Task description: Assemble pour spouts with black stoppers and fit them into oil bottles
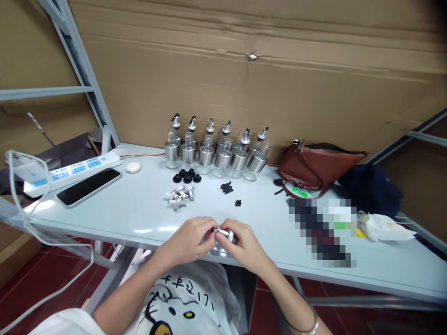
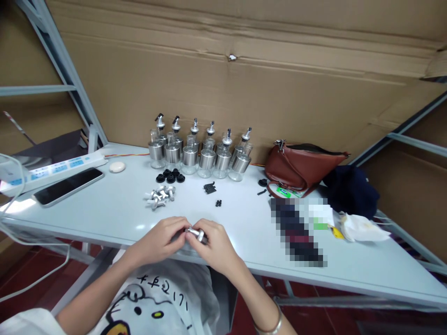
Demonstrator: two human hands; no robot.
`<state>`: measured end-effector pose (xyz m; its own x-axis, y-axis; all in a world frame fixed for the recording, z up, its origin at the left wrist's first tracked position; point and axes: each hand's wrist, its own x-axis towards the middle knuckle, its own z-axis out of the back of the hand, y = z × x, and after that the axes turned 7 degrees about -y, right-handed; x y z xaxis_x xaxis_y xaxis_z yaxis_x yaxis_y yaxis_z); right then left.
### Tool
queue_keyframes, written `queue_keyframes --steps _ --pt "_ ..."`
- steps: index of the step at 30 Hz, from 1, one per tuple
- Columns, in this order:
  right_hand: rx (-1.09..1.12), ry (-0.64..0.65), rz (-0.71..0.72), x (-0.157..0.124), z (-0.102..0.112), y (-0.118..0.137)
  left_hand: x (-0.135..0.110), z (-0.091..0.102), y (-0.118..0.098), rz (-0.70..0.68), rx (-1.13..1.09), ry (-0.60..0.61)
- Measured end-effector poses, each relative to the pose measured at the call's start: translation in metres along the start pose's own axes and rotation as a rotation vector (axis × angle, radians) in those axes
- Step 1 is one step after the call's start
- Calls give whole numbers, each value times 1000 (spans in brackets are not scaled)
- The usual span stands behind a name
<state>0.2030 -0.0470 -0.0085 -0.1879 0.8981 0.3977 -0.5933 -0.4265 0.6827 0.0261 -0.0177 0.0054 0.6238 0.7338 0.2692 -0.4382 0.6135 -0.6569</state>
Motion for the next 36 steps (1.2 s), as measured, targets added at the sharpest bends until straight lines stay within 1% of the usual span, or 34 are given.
queue_keyframes --steps 4,9,13,17,22,26,33,36 --pt "23 23 -32 -1 0 0 1 -2 2 13 24 19" --pt "35 21 -26 0 2 4 2 -4 6 8 44 38" --pt "10 49 2 -1 3 5 0 -5 9 -51 56 16" --pt "-22 63 38 -2 3 3 -1 -6 10 -118 60 27" --pt "-43 88 89 -1 3 3 0 -5 7 -110 69 31" --pt "-47 108 97 -1 3 3 0 -5 6 -103 74 35" --pt "-16 20 62 -4 0 0 0 -9 11 -131 162 35" --pt "-33 10 98 -4 -1 -1 0 -7 10 -106 146 39"
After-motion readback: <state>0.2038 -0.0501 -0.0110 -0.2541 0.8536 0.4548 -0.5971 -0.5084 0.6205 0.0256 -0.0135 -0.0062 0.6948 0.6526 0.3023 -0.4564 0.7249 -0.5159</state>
